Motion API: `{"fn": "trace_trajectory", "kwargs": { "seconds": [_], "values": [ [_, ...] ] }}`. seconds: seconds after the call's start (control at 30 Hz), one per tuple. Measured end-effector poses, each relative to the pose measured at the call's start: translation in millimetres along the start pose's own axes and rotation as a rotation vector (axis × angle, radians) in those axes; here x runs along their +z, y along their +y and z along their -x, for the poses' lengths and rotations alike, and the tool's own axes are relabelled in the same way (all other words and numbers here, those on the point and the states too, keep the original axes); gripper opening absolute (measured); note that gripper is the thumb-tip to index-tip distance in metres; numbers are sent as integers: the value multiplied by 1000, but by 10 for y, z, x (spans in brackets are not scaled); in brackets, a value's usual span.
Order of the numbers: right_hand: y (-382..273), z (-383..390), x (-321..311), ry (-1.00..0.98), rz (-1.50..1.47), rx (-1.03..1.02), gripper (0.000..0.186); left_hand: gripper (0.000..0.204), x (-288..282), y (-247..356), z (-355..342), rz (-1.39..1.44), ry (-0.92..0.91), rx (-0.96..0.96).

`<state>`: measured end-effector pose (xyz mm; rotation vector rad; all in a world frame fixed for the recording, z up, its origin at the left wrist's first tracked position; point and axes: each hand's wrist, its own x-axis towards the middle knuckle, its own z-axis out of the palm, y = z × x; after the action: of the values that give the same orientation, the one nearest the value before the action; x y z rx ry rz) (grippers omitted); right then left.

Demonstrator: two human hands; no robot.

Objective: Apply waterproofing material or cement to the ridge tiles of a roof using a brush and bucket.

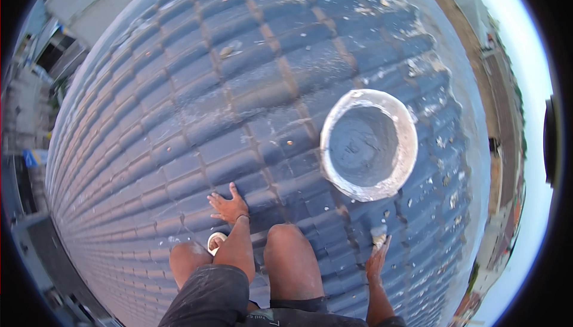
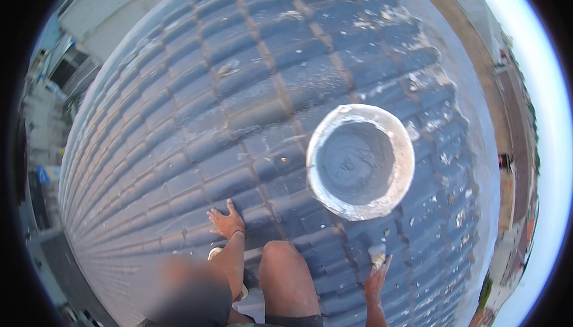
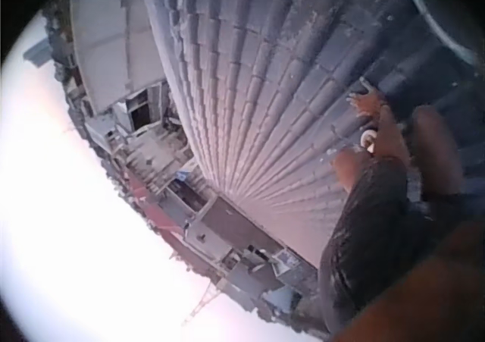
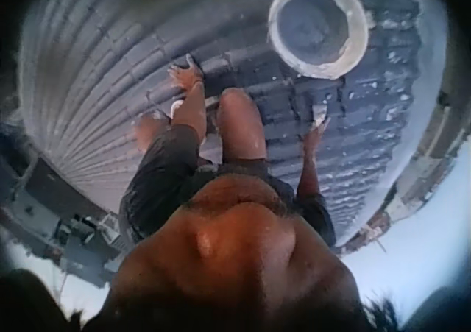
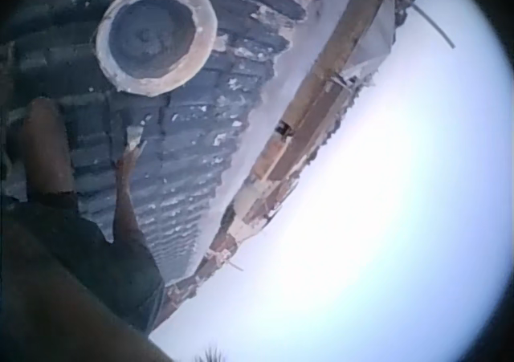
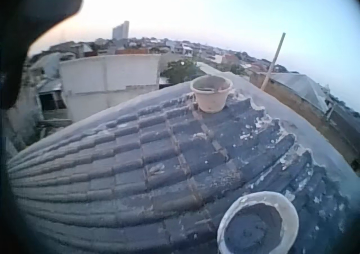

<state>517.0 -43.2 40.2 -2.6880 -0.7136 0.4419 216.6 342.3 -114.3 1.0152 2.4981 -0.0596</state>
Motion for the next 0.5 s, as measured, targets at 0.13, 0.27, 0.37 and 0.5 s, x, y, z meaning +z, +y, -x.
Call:
{"fn": "trace_trajectory", "kwargs": {
  "seconds": [0.13,0.27,0.37,0.5],
  "values": [
    [373,46,243,208,-57,99,60,99,90,29,63,3,-18,36],
    [141,163,618,254,138,11,60,99,85,-15,-4,9,-13,41],
    [-1014,403,690,-108,-260,-259,58,99,26,-104,-74,21,0,23],
    [-2455,-38,1118,-204,-324,-509,36,98,89,44,42,48,-29,55]
  ]
}}
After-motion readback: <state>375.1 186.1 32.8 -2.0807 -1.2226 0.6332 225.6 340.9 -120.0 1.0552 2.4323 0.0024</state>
